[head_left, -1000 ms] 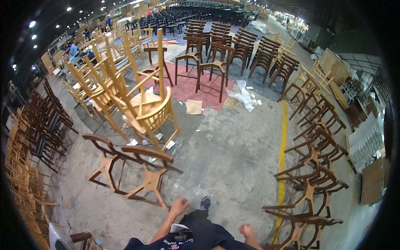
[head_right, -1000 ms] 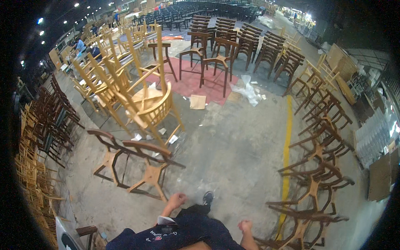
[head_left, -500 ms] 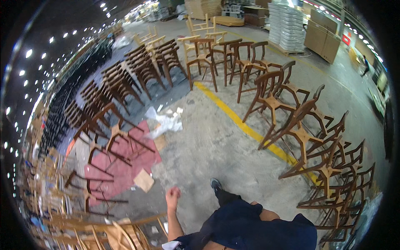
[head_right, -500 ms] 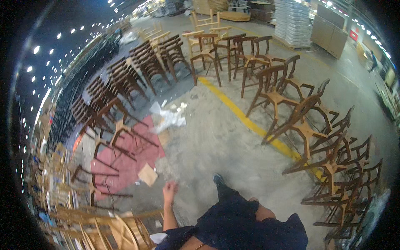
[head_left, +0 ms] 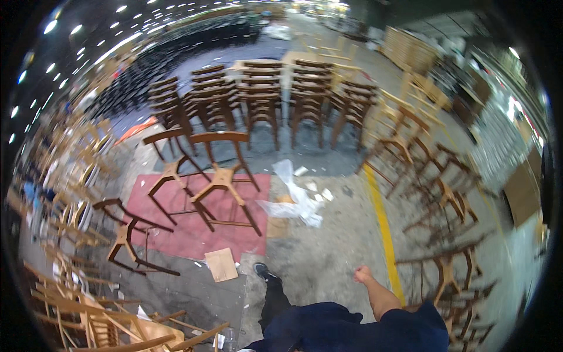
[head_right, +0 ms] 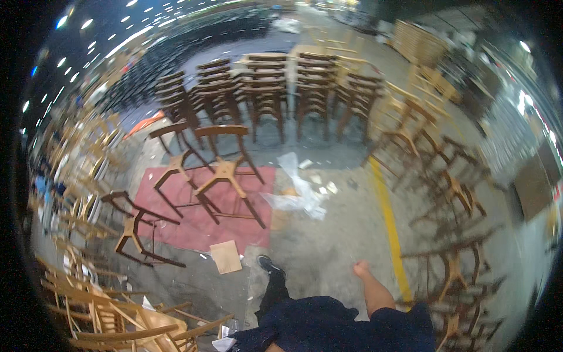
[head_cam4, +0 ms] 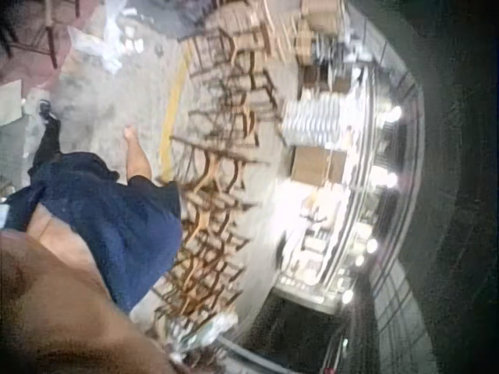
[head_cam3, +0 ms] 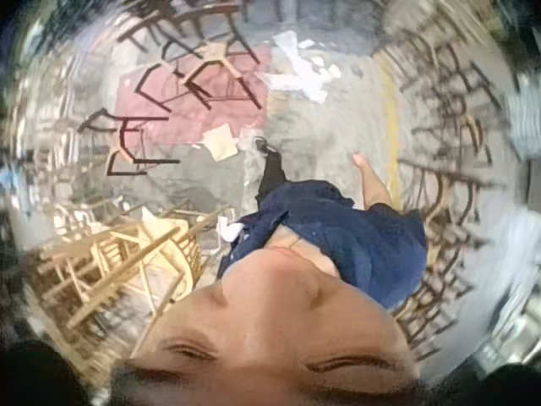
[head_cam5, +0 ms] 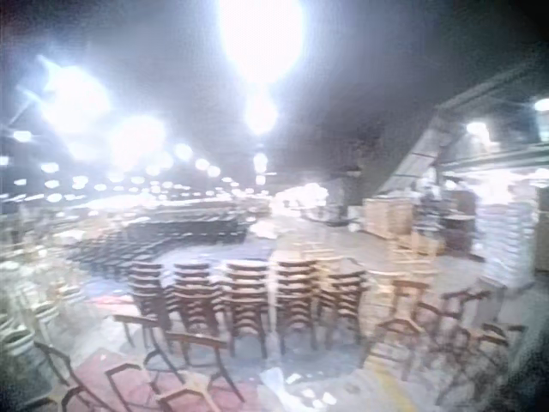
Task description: The person assembles a wooden chair by inserting screws into the frame and tightening them with a power drill. They then place a cushion onto the chair seat and move the completed chair to a stack.
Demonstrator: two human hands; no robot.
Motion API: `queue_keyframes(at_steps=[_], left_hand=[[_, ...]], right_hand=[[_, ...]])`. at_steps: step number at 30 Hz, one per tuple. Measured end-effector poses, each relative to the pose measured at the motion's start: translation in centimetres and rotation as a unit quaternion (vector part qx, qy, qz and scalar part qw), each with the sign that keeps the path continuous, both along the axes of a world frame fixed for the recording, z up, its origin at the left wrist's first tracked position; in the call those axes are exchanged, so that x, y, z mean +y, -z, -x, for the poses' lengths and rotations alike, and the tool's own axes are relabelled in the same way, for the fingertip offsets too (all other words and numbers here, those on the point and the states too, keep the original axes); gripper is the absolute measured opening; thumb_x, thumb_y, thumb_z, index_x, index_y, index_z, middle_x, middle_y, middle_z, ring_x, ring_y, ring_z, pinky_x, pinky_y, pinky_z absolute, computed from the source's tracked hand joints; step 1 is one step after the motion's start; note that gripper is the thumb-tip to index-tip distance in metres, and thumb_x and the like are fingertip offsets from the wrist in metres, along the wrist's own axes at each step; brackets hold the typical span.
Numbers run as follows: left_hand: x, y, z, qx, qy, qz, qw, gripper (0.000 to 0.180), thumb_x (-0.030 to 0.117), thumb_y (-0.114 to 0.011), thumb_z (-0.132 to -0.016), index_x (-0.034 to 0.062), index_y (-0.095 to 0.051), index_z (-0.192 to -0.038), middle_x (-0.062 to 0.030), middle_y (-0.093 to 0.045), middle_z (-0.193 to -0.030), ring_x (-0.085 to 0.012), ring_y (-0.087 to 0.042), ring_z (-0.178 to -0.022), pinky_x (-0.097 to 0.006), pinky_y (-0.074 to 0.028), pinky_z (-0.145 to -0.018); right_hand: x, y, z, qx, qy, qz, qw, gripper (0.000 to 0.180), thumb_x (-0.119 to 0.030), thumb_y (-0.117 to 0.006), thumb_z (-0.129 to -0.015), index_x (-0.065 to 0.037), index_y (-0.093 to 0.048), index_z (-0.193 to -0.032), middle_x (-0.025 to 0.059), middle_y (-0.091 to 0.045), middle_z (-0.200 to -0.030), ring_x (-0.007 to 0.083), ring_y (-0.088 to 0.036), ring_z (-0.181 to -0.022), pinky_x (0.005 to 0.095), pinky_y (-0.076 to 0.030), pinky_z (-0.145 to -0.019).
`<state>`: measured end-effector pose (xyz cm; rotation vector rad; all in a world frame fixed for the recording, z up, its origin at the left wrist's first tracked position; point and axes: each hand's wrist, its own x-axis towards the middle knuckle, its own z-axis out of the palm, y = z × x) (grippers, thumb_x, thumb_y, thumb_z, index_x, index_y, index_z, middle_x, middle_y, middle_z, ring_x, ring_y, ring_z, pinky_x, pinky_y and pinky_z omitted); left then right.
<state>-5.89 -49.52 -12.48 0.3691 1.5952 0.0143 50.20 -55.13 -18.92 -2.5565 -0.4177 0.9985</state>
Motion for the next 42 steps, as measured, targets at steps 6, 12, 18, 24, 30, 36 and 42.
queue_keyframes(at_steps=[6,12,18,24,30,36,42], left_hand=[[17.4,0.2,1.5,0.033,-0.258,-0.084,0.962,0.018,0.017,-0.074,-0.095,0.0019,-0.071,-0.105,-0.0097,-0.071,-0.082,-0.0215,-0.071,-0.068,-0.034,-0.055,-0.056],[42.7,-3.3,-2.5,0.02,-0.269,-0.351,0.896,0.028,0.014,-0.07,-0.1,0.0012,-0.069,-0.125,-0.0107,-0.076,-0.104,-0.0189,-0.073,-0.087,-0.032,-0.059,-0.075],[47.6,-8.5,-3.3,0.291,-0.212,-0.366,0.858,0.04,0.028,-0.076,-0.098,0.0037,-0.069,-0.13,-0.0169,-0.079,-0.112,-0.0296,-0.076,-0.103,-0.041,-0.06,-0.089],[46.9,-11.2,-13.2,0.381,-0.253,-0.166,0.874,0.055,0.046,-0.078,-0.091,0.0093,-0.072,-0.131,-0.0178,-0.078,-0.112,-0.0364,-0.075,-0.108,-0.046,-0.058,-0.093],[52.8,-10.4,-21.0,0.305,-0.224,-0.144,0.914,0.064,0.056,-0.076,-0.093,0.0068,-0.072,-0.133,-0.0201,-0.077,-0.12,-0.037,-0.073,-0.116,-0.046,-0.056,-0.099],[74.3,-8.4,-17.7,0.228,-0.311,-0.368,0.846,0.081,0.055,-0.081,-0.092,-0.0039,-0.061,-0.143,-0.022,-0.073,-0.127,-0.0282,-0.073,-0.112,-0.041,-0.058,-0.095],[73.3,-9.3,-19.3,0.199,-0.444,-0.261,0.834,0.054,0.025,-0.088,-0.084,-0.0066,-0.069,-0.125,-0.0163,-0.077,-0.107,-0.0163,-0.074,-0.086,-0.033,-0.058,-0.066]], right_hand=[[34.7,1.9,7.2,0.11,-0.109,-0.03,0.987,0.024,-0.012,-0.064,-0.095,-0.004,-0.073,-0.116,0.0127,-0.078,-0.088,0.0225,-0.076,-0.072,0.036,-0.06,-0.059],[68.2,-3.1,14.0,0.076,-0.437,-0.289,0.848,0.024,-0.009,-0.066,-0.093,0.001,-0.075,-0.113,0.0102,-0.078,-0.095,0.0218,-0.074,-0.087,0.0384,-0.059,-0.082],[96.9,-10.5,18.3,-0.075,-0.513,-0.423,0.743,0.038,-0.003,-0.068,-0.09,0.003,-0.072,-0.127,0.022,-0.073,-0.123,0.0332,-0.071,-0.115,0.0422,-0.054,-0.103],[115.5,-10.6,16.7,-0.101,-0.533,-0.245,0.804,0.057,-0.037,-0.072,-0.095,0.009,-0.068,-0.128,0.0347,-0.068,-0.131,0.0498,-0.062,-0.127,0.0532,-0.048,-0.108],[110.5,-8.8,17.1,-0.049,-0.702,-0.243,0.668,0.052,-0.045,-0.078,-0.085,0.006,-0.074,-0.096,0.0318,-0.074,-0.089,0.0502,-0.075,-0.088,0.0576,-0.058,-0.079],[91.6,-11.3,23.0,0.071,-0.753,-0.154,0.635,0.07,-0.053,-0.083,-0.077,0.005,-0.07,-0.114,0.0286,-0.075,-0.091,0.0478,-0.074,-0.095,0.0565,-0.058,-0.084],[85.5,-7.6,19.5,0.562,-0.64,0.116,0.511,0.069,-0.056,-0.071,-0.097,0.008,-0.066,-0.124,0.0271,-0.073,-0.125,0.0373,-0.073,-0.116,0.0484,-0.056,-0.101]])
